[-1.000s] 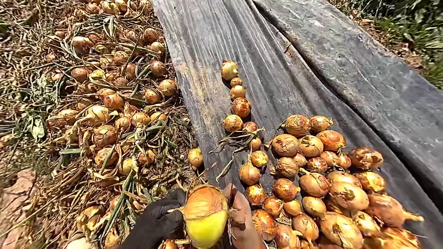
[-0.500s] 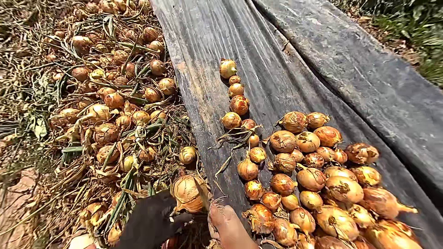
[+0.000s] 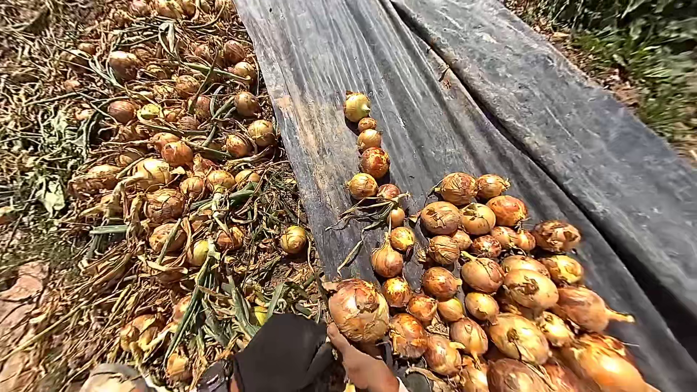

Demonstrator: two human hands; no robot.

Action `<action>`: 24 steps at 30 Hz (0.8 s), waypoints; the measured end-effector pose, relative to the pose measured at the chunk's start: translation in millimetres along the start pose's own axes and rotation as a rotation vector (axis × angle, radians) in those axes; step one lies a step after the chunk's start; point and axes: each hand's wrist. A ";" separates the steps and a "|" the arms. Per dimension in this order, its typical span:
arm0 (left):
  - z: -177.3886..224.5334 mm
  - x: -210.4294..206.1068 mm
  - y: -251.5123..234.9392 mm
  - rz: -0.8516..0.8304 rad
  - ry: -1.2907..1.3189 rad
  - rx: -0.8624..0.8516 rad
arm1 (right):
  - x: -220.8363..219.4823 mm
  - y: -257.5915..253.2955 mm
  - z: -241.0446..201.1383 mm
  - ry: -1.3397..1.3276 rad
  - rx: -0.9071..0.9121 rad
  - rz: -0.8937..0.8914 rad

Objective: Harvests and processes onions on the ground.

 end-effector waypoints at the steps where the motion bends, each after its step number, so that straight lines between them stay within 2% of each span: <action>1: -6.7 2.2 -9.4 -0.011 -0.068 0.003 | 7.3 7.7 1.6 0.074 0.018 0.024; 2: -17.2 11.6 -21.1 -0.005 -0.136 0.049 | 23.9 13.4 12.6 0.087 0.085 0.015; 4: -58.5 33.9 -44.2 0.036 -0.193 0.320 | 68.3 20.1 33.0 -0.010 0.197 -0.012; 6: -115.3 38.4 -62.8 0.040 -0.117 0.603 | 82.2 5.3 12.9 -0.031 0.250 0.132; 8: -148.4 32.9 -82.0 -0.042 0.005 0.725 | 84.3 -20.8 -21.8 -0.086 0.252 0.230; 11: -148.3 3.8 -104.2 -0.087 0.136 0.718 | 83.9 -36.8 -46.2 -0.064 0.414 0.250; 13: -133.1 2.4 -105.4 -0.041 0.137 0.733 | 76.7 -36.1 -39.6 0.036 0.367 0.265; 15: -114.3 15.4 -101.3 0.132 0.317 0.707 | 75.5 -35.2 -22.4 0.058 0.282 0.287; 17: -90.4 38.3 -96.9 0.269 0.621 0.579 | 75.9 -36.8 -7.4 -0.031 0.211 0.314; 19: -57.6 56.9 -92.9 0.331 0.831 0.351 | 76.2 -31.4 -2.3 -0.122 0.207 0.345; 21: -34.0 69.7 -110.0 0.411 0.792 0.220 | 75.3 -27.2 -7.1 -0.193 0.276 0.315; 24: -21.0 69.2 -171.9 0.523 0.454 0.354 | 70.2 -20.9 -10.0 -0.191 0.358 0.266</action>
Point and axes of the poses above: each hand's wrist, its own y-axis away from the middle knuckle, its own x-axis out of the back of the hand, z = x × y, and after that the axes turned 13 degrees about -y, right-handed
